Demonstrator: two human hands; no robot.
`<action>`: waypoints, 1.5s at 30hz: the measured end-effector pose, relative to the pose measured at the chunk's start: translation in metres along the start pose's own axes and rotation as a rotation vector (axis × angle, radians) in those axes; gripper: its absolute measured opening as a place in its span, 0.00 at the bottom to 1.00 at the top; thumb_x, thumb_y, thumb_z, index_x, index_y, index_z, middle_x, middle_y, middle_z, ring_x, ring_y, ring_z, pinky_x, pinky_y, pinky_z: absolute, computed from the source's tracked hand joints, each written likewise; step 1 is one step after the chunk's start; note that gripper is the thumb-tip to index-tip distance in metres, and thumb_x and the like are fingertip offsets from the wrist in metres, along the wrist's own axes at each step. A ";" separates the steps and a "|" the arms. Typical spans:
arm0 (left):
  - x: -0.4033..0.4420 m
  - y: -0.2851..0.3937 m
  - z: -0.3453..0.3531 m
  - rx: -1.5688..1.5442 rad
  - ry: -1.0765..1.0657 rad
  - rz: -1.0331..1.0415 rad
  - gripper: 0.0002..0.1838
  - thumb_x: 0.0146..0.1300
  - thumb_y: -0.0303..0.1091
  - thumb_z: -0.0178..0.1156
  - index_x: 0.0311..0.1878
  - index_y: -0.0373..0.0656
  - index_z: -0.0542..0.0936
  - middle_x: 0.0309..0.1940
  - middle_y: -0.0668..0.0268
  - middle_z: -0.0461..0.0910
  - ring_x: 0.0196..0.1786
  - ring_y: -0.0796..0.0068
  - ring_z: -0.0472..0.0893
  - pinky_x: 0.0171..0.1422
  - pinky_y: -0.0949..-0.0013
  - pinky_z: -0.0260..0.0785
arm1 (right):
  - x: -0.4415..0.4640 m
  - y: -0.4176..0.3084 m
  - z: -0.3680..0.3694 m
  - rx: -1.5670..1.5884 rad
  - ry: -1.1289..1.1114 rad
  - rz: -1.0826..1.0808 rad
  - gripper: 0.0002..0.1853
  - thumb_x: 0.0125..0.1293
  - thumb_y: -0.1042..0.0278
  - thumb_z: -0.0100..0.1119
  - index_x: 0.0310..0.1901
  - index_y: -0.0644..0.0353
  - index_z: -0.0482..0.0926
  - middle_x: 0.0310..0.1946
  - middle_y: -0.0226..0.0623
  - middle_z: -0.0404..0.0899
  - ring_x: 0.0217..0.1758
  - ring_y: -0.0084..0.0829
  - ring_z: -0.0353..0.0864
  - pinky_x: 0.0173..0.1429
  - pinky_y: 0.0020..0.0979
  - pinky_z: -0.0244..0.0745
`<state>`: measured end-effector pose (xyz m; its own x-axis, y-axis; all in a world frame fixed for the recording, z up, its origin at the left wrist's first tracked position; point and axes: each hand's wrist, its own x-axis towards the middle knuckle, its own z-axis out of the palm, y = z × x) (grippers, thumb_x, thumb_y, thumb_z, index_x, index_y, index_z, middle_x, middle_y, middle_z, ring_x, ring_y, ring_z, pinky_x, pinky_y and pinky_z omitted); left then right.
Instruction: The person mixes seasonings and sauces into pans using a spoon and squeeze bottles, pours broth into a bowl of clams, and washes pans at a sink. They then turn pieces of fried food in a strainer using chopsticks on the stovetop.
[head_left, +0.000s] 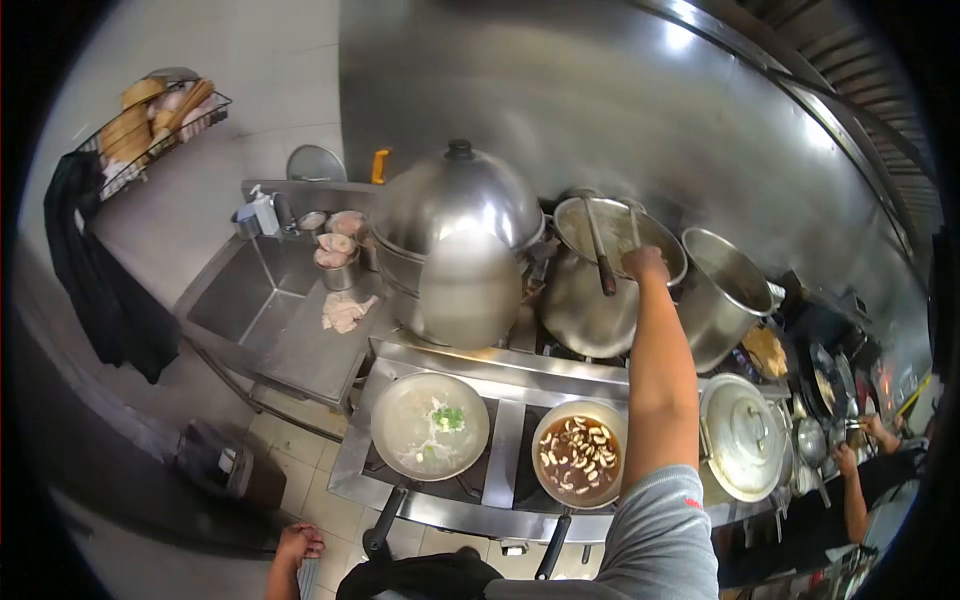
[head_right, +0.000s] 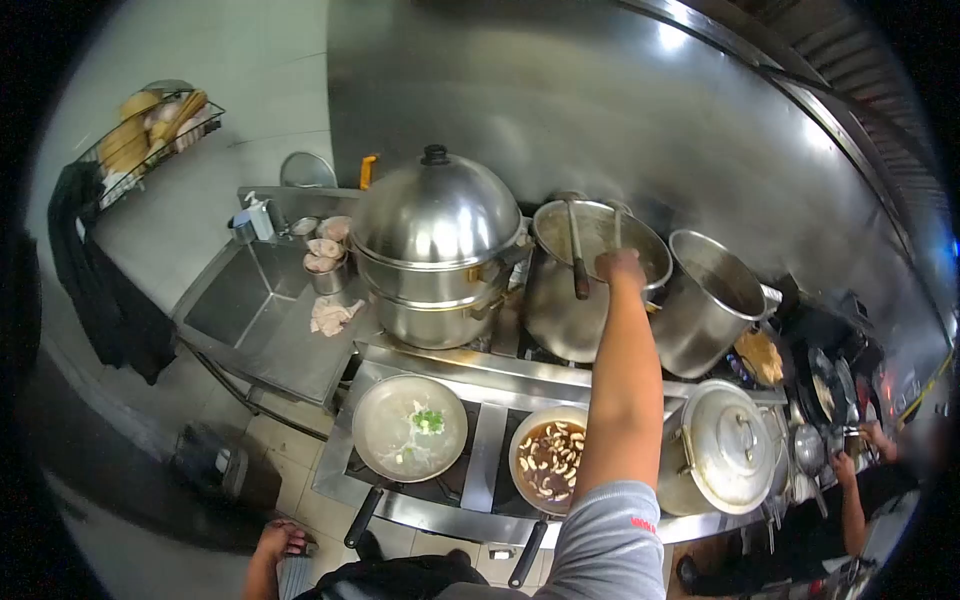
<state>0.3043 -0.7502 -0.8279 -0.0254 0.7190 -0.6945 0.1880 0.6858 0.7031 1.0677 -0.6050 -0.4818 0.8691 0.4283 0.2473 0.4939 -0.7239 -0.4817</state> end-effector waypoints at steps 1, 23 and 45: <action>-0.005 -0.005 -0.003 0.005 0.038 -0.023 0.08 0.61 0.31 0.55 0.43 0.41 0.76 0.28 0.61 0.81 0.25 0.70 0.81 0.24 0.66 0.73 | 0.014 0.004 0.001 -0.006 -0.045 -0.055 0.21 0.58 0.58 0.54 0.47 0.66 0.80 0.55 0.53 0.77 0.60 0.48 0.76 0.63 0.42 0.70; 0.058 0.043 0.104 0.183 -0.649 -0.021 0.26 0.62 0.55 0.60 0.55 0.45 0.74 0.44 0.62 0.79 0.43 0.68 0.80 0.45 0.59 0.73 | -0.433 0.132 -0.139 1.275 -0.295 0.005 0.23 0.68 0.58 0.51 0.59 0.63 0.67 0.15 0.21 0.59 0.04 0.14 0.53 0.05 0.20 0.47; 0.061 0.018 0.142 -0.122 -1.095 -0.328 0.23 0.64 0.55 0.57 0.48 0.44 0.76 0.41 0.60 0.81 0.39 0.62 0.82 0.42 0.56 0.76 | -0.679 0.111 -0.070 0.689 -0.580 0.320 0.21 0.63 0.77 0.52 0.58 0.66 0.69 0.16 0.30 0.70 0.12 0.19 0.67 0.16 0.24 0.61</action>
<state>0.4460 -0.7101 -0.8794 0.8231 0.0614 -0.5645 0.2317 0.8713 0.4327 0.5345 -1.0145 -0.6445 0.7201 0.6004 -0.3478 -0.0499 -0.4551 -0.8891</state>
